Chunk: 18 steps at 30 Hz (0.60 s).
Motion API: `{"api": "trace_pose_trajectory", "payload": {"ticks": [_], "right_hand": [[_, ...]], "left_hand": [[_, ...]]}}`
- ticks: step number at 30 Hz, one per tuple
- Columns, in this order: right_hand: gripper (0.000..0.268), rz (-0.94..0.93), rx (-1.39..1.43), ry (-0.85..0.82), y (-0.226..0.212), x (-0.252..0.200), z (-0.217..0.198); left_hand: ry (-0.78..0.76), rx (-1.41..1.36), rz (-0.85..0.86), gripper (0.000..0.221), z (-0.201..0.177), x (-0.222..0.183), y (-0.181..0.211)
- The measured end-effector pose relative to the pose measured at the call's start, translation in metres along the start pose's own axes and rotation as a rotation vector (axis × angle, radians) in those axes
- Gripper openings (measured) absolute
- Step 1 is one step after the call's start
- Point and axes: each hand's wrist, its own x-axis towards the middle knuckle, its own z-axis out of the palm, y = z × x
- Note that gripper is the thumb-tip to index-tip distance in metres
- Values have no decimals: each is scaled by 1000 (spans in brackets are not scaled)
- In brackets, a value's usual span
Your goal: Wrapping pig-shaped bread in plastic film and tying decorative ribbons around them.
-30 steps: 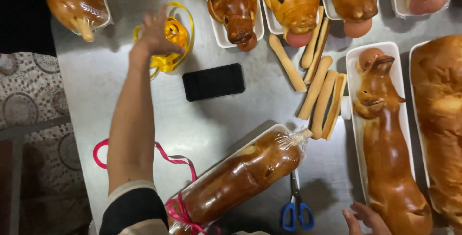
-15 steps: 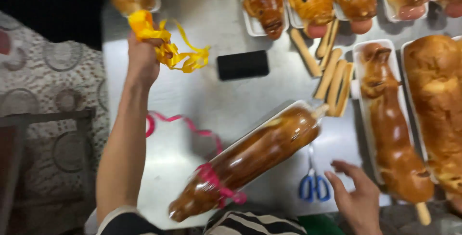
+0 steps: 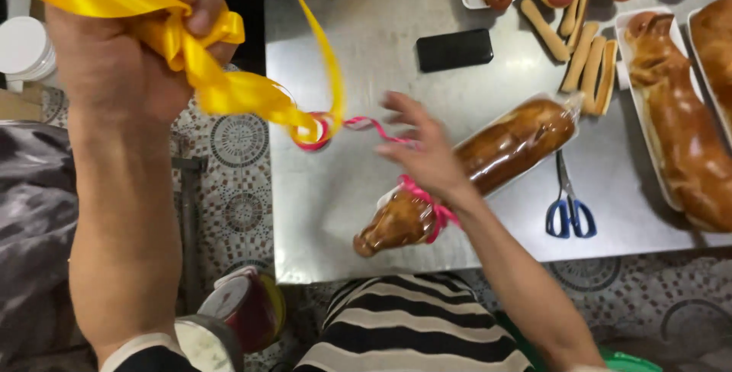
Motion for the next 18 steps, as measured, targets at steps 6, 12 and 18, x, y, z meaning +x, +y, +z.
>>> {"api": "trace_pose_trajectory", "payload": {"ticks": [6,12,18], "right_hand": [[56,-340,-74,-206,17,-7,111],[18,279,10,-269,61,-84,23],[10,396,-128,210,134,-177,-138]], "left_hand": [[-72,-140,34,17,-15,-43,0],[358,-296,-10,9,-107,-80,-78],[963,-271,-300,39,-164,-101,-254]]}}
